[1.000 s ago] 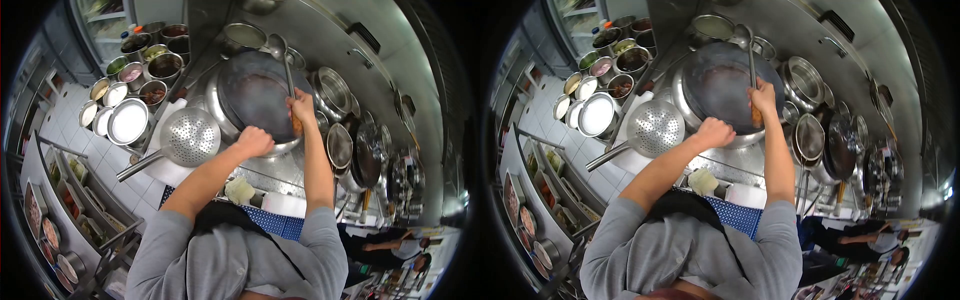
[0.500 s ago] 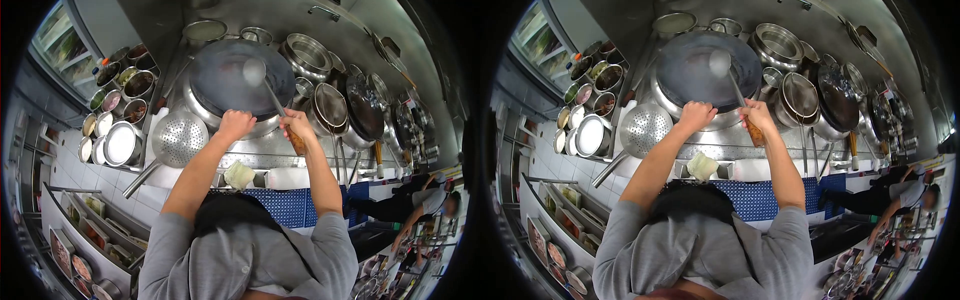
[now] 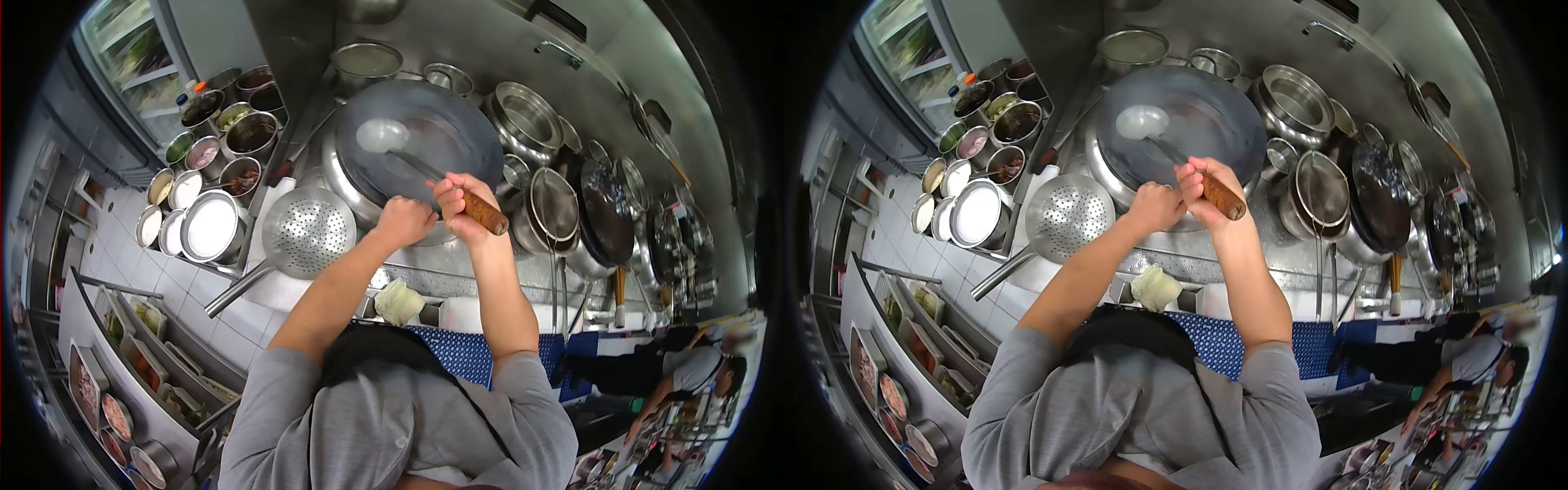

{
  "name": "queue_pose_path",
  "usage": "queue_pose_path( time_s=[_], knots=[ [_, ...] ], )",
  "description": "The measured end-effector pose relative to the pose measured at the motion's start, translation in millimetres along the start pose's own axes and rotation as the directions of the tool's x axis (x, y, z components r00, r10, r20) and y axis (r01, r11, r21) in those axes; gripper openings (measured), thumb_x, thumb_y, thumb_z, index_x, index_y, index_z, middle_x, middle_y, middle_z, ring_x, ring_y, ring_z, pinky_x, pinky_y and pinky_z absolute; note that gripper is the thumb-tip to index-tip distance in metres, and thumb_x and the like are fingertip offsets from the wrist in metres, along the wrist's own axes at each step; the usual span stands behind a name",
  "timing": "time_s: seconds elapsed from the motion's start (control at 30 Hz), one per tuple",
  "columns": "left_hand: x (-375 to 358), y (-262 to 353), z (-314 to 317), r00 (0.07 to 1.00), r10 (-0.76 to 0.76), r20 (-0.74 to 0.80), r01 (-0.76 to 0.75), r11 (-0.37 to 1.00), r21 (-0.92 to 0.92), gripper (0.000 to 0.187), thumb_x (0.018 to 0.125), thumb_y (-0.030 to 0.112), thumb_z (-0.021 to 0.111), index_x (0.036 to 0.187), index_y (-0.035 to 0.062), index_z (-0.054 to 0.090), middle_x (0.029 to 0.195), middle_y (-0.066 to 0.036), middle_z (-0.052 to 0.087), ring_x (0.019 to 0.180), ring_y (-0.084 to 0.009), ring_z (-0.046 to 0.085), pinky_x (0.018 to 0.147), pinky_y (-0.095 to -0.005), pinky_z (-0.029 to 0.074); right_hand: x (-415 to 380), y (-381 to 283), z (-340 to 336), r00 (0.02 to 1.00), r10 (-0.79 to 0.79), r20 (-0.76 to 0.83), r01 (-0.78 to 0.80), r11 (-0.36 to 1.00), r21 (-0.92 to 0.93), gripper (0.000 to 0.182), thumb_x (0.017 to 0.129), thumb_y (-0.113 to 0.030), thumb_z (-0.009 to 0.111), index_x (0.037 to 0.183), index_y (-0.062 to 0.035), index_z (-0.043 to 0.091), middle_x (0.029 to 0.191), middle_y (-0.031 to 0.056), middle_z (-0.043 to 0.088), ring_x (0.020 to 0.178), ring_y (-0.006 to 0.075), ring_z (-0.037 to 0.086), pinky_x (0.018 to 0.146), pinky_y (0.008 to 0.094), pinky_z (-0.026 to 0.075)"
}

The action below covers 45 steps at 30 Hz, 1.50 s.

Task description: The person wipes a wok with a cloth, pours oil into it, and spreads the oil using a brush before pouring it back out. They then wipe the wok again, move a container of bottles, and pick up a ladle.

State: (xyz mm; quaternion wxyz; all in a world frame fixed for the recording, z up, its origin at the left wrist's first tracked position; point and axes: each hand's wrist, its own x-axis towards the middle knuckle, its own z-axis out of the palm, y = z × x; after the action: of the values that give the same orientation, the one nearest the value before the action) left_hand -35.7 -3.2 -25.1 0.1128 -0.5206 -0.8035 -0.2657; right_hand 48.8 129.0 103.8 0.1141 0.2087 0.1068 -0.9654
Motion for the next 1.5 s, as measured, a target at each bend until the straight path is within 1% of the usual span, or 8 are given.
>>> queue_pose_path(
  time_s=[0.17, 0.33, 0.53, 0.7, 0.8, 0.9, 1.03, 1.5],
  knots=[
    [-1.1, 3.1, -7.4, 0.997, -0.057, 0.054, 0.058, 0.998, -0.014, 0.033, 0.091, 0.035, 0.063, 0.074, 0.0076, 0.071, 0.068, -0.014, 0.070, 0.064, -0.0338, 0.070, 0.069, -0.0446, 0.056, 70.3, -48.8, 55.4, 0.993, -0.001, 0.117, 0.010, 0.997, -0.081, 0.050, 0.095, -0.007, 0.060, 0.132, 0.0116, 0.031, 0.086, 0.0103, 0.059, 0.058, 0.0150, 0.060, 0.048, 0.0264, 0.055],
    [-3.7, -1.2, -1.5, 1.000, -0.007, 0.010, 0.007, 1.000, -0.015, 0.032, 0.090, 0.035, 0.063, 0.073, 0.0081, 0.070, 0.066, -0.014, 0.070, 0.062, -0.0301, 0.070, 0.067, -0.0416, 0.056, 174.2, -107.3, 113.5, 0.979, -0.203, -0.025, 0.175, 0.897, -0.406, 0.014, 0.092, -0.007, 0.061, 0.080, -0.0064, 0.054, 0.068, 0.0037, 0.059, 0.055, 0.0111, 0.059, 0.045, 0.0208, 0.050],
    [-2.7, -1.2, -4.3, 0.998, -0.036, 0.054, 0.036, 0.999, -0.010, 0.033, 0.091, 0.035, 0.062, 0.072, 0.0097, 0.071, 0.062, -0.012, 0.068, 0.058, -0.0283, 0.069, 0.066, -0.0406, 0.055, 244.5, -139.3, 111.9, 0.846, -0.531, 0.050, 0.097, 0.060, -0.993, 0.012, 0.091, -0.009, 0.063, 0.080, -0.0032, 0.061, 0.068, 0.0053, 0.062, 0.052, 0.0161, 0.060, 0.046, 0.0285, 0.051],
    [-3.1, 0.2, -7.3, 0.999, -0.042, 0.032, 0.042, 0.999, -0.019, 0.034, 0.090, 0.034, 0.062, 0.069, 0.0089, 0.071, 0.059, -0.012, 0.067, 0.056, -0.0280, 0.068, 0.063, -0.0405, 0.055, 230.4, -154.9, 54.4, 0.660, -0.614, 0.432, -0.169, -0.682, -0.711, 0.020, 0.081, -0.008, 0.067, 0.094, 0.0066, 0.069, 0.067, 0.0108, 0.067, 0.055, 0.0190, 0.066, 0.053, 0.0341, 0.052],
    [-1.8, 0.8, -8.5, 0.999, -0.030, 0.014, 0.030, 0.999, -0.019, 0.033, 0.089, 0.034, 0.062, 0.069, 0.0086, 0.072, 0.058, -0.012, 0.067, 0.055, -0.0282, 0.068, 0.062, -0.0405, 0.055, 174.9, -137.4, 25.1, 0.593, -0.521, 0.614, -0.146, -0.819, -0.555, 0.042, 0.079, -0.007, 0.068, 0.117, 0.0078, 0.068, 0.064, 0.0133, 0.065, 0.054, 0.0194, 0.066, 0.054, 0.0356, 0.052],
    [-2.9, 1.3, -4.5, 0.999, -0.036, -0.037, 0.036, 0.999, -0.016, 0.032, 0.087, 0.032, 0.063, 0.066, 0.0091, 0.071, 0.059, -0.012, 0.067, 0.055, -0.0292, 0.068, 0.062, -0.0409, 0.055, 103.9, -94.7, 6.5, 0.626, -0.695, 0.353, -0.174, -0.566, -0.806, 0.055, 0.079, -0.015, 0.068, 0.131, 0.0024, 0.063, 0.076, 0.0202, 0.070, 0.074, 0.0329, 0.074, 0.075, 0.0419, 0.055],
    [-4.7, 6.8, -4.6, 0.996, -0.051, -0.069, 0.051, 0.999, 0.007, 0.030, 0.087, 0.032, 0.065, 0.067, 0.0092, 0.070, 0.063, -0.011, 0.068, 0.059, -0.0297, 0.069, 0.066, -0.0416, 0.055, 21.2, -39.9, -42.6, 0.613, -0.752, 0.242, -0.068, -0.356, -0.932, 0.067, 0.081, -0.012, 0.071, 0.144, 0.0021, 0.051, 0.066, 0.0167, 0.067, 0.057, 0.0205, 0.069, 0.064, 0.0361, 0.055],
    [-6.3, 18.6, 4.2, 0.984, -0.007, -0.178, 0.007, 1.000, 0.002, 0.027, 0.087, 0.025, 0.068, 0.071, 0.0043, 0.061, 0.073, -0.013, 0.065, 0.074, -0.0343, 0.064, 0.072, -0.0482, 0.045, -72.2, 83.3, -213.9, 0.472, -0.805, 0.359, 0.007, -0.403, -0.915, 0.071, 0.085, -0.016, 0.068, 0.151, -0.0028, 0.044, 0.066, 0.0210, 0.063, 0.053, 0.0315, 0.060, 0.060, 0.0395, 0.051]
  ],
)
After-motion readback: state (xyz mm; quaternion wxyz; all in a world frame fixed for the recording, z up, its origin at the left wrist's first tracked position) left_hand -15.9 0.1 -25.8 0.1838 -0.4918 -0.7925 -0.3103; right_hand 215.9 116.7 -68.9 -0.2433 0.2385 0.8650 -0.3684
